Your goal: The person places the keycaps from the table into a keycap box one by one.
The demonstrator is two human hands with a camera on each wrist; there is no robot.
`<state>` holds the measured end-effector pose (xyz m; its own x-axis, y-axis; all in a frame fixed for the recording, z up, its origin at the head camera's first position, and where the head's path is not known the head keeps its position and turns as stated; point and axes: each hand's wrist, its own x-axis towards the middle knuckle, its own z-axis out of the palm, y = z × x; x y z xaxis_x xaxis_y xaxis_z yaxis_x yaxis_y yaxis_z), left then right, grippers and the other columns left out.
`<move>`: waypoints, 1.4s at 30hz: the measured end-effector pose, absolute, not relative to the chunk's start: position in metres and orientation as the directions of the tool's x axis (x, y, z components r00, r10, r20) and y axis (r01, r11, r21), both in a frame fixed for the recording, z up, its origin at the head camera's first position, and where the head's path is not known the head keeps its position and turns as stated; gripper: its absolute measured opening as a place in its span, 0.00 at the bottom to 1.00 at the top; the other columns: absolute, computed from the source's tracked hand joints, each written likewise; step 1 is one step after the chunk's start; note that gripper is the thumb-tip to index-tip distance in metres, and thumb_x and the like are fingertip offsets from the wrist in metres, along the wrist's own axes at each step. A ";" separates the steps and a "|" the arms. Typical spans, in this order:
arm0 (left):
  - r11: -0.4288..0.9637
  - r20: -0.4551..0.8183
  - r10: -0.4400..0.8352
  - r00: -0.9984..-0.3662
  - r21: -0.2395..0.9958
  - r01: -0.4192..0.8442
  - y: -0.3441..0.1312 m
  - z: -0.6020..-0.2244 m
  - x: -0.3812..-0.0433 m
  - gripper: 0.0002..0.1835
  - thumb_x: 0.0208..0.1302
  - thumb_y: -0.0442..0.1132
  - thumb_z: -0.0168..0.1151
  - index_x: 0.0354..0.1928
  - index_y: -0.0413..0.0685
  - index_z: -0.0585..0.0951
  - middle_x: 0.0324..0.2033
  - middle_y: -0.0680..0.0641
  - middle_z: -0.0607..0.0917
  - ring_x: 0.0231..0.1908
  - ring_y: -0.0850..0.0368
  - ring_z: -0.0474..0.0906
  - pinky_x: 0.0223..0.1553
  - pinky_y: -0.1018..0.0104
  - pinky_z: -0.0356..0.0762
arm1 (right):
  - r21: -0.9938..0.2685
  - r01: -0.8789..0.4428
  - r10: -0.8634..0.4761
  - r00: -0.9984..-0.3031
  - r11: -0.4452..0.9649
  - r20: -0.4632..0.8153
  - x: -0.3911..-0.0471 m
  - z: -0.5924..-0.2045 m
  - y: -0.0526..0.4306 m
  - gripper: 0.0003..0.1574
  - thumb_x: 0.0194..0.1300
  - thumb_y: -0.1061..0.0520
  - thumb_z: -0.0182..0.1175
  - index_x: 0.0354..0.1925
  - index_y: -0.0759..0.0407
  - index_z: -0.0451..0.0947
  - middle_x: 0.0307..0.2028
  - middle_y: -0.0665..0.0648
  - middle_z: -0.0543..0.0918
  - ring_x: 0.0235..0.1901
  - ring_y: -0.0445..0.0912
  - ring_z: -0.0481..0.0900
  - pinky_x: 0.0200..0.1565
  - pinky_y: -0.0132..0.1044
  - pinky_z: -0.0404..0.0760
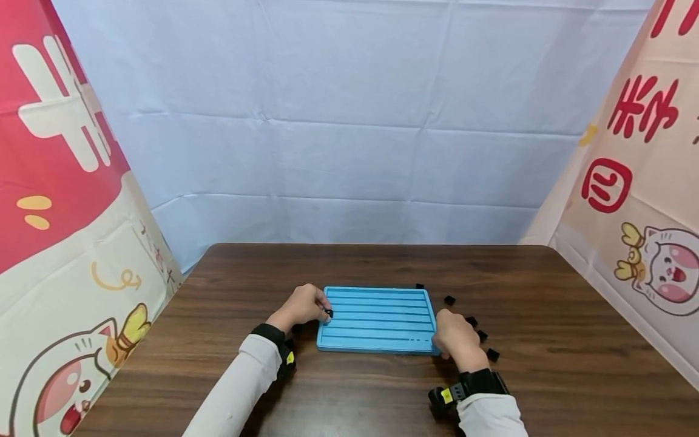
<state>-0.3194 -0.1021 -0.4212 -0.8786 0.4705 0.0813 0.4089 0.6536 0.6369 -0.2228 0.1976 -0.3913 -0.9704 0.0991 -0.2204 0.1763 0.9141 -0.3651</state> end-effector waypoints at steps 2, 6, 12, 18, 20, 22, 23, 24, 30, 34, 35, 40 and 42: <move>0.649 0.074 0.469 -0.880 0.647 0.400 -0.101 -0.421 -0.321 0.06 0.47 0.30 0.72 0.27 0.45 0.84 0.23 0.54 0.78 0.24 0.59 0.71 0.24 0.67 0.72 | -0.366 0.179 0.102 -0.970 0.913 -0.220 -0.223 -0.391 0.198 0.07 0.55 0.73 0.57 0.34 0.69 0.75 0.24 0.61 0.73 0.17 0.49 0.69 0.15 0.33 0.61; 0.639 0.059 0.462 -0.885 0.670 0.378 -0.100 -0.420 -0.322 0.07 0.46 0.29 0.72 0.28 0.44 0.83 0.24 0.53 0.78 0.25 0.58 0.71 0.25 0.66 0.73 | -0.369 0.168 0.095 -0.974 0.914 -0.207 -0.223 -0.391 0.199 0.07 0.55 0.73 0.57 0.34 0.69 0.75 0.23 0.60 0.73 0.17 0.49 0.69 0.15 0.33 0.62; 0.647 0.020 0.452 -0.892 0.681 0.343 -0.101 -0.420 -0.322 0.07 0.47 0.29 0.72 0.28 0.43 0.83 0.22 0.51 0.77 0.23 0.56 0.70 0.23 0.66 0.70 | -0.376 0.146 0.075 -0.978 0.915 -0.196 -0.223 -0.393 0.200 0.06 0.54 0.74 0.57 0.33 0.69 0.75 0.22 0.60 0.73 0.17 0.48 0.67 0.16 0.33 0.63; 0.641 0.013 0.458 -0.889 0.688 0.340 -0.102 -0.420 -0.321 0.07 0.46 0.30 0.72 0.28 0.43 0.82 0.22 0.51 0.77 0.22 0.57 0.69 0.22 0.66 0.70 | -0.369 0.154 0.082 -0.975 0.917 -0.205 -0.222 -0.392 0.199 0.06 0.54 0.73 0.57 0.32 0.68 0.75 0.22 0.59 0.73 0.17 0.47 0.66 0.16 0.33 0.63; 0.640 0.017 0.460 -0.888 0.686 0.345 -0.102 -0.420 -0.322 0.07 0.46 0.30 0.72 0.28 0.43 0.82 0.22 0.51 0.77 0.22 0.57 0.69 0.23 0.66 0.70 | -0.369 0.156 0.083 -0.975 0.916 -0.206 -0.222 -0.392 0.199 0.05 0.55 0.73 0.57 0.32 0.68 0.75 0.22 0.59 0.72 0.16 0.47 0.66 0.16 0.33 0.62; 0.641 0.021 0.462 -0.887 0.683 0.351 -0.102 -0.420 -0.322 0.08 0.46 0.30 0.73 0.28 0.43 0.82 0.22 0.51 0.77 0.22 0.57 0.69 0.23 0.66 0.71 | -0.370 0.157 0.083 -0.975 0.916 -0.208 -0.222 -0.392 0.199 0.05 0.55 0.73 0.57 0.32 0.68 0.75 0.22 0.59 0.72 0.16 0.47 0.65 0.16 0.33 0.62; 0.642 0.023 0.464 -0.886 0.681 0.353 -0.102 -0.420 -0.322 0.08 0.46 0.30 0.73 0.28 0.43 0.82 0.22 0.51 0.77 0.23 0.57 0.70 0.23 0.66 0.71 | -0.370 0.159 0.084 -0.974 0.915 -0.211 -0.222 -0.392 0.199 0.05 0.55 0.73 0.57 0.32 0.68 0.74 0.22 0.59 0.72 0.16 0.47 0.64 0.16 0.33 0.61; 0.643 0.024 0.463 -0.886 0.679 0.354 -0.102 -0.420 -0.322 0.08 0.46 0.30 0.73 0.28 0.43 0.82 0.22 0.51 0.77 0.23 0.57 0.70 0.23 0.66 0.71 | -0.371 0.161 0.085 -0.973 0.914 -0.214 -0.222 -0.392 0.199 0.05 0.55 0.73 0.57 0.32 0.68 0.74 0.22 0.59 0.72 0.16 0.46 0.64 0.16 0.33 0.61; 0.647 0.030 0.468 -0.883 0.670 0.365 -0.103 -0.420 -0.322 0.09 0.46 0.31 0.73 0.30 0.43 0.83 0.21 0.51 0.76 0.22 0.57 0.70 0.23 0.66 0.71 | -0.373 0.167 0.090 -0.972 0.913 -0.215 -0.223 -0.391 0.199 0.04 0.56 0.72 0.57 0.32 0.67 0.74 0.22 0.59 0.72 0.16 0.46 0.64 0.16 0.32 0.61; 0.650 0.040 0.484 -0.874 0.652 0.390 -0.106 -0.419 -0.322 0.13 0.48 0.34 0.73 0.37 0.41 0.82 0.24 0.51 0.76 0.25 0.57 0.70 0.25 0.65 0.72 | -0.374 0.176 0.099 -0.971 0.911 -0.217 -0.223 -0.392 0.199 0.05 0.55 0.73 0.57 0.32 0.67 0.74 0.22 0.59 0.72 0.16 0.47 0.65 0.16 0.33 0.62; 0.649 0.046 0.489 -0.871 0.648 0.399 -0.106 -0.418 -0.321 0.15 0.49 0.35 0.72 0.39 0.41 0.82 0.25 0.51 0.76 0.26 0.57 0.70 0.26 0.64 0.72 | -0.374 0.181 0.103 -0.970 0.909 -0.219 -0.223 -0.392 0.199 0.05 0.55 0.73 0.57 0.32 0.67 0.74 0.21 0.59 0.72 0.16 0.47 0.66 0.16 0.33 0.63; 0.656 0.090 0.498 -0.863 0.612 0.442 -0.107 -0.415 -0.319 0.19 0.52 0.40 0.71 0.45 0.41 0.81 0.33 0.47 0.78 0.33 0.55 0.73 0.33 0.61 0.75 | -0.372 0.193 0.114 -0.968 0.908 -0.225 -0.224 -0.392 0.198 0.06 0.55 0.73 0.57 0.33 0.68 0.75 0.21 0.59 0.72 0.17 0.48 0.68 0.16 0.33 0.65; 0.669 0.105 0.503 -0.858 0.581 0.463 -0.106 -0.414 -0.317 0.19 0.54 0.42 0.70 0.47 0.42 0.80 0.38 0.45 0.79 0.37 0.53 0.74 0.36 0.59 0.76 | -0.373 0.187 0.109 -0.969 0.909 -0.221 -0.224 -0.393 0.198 0.06 0.54 0.73 0.57 0.33 0.68 0.75 0.21 0.59 0.73 0.17 0.48 0.68 0.16 0.33 0.65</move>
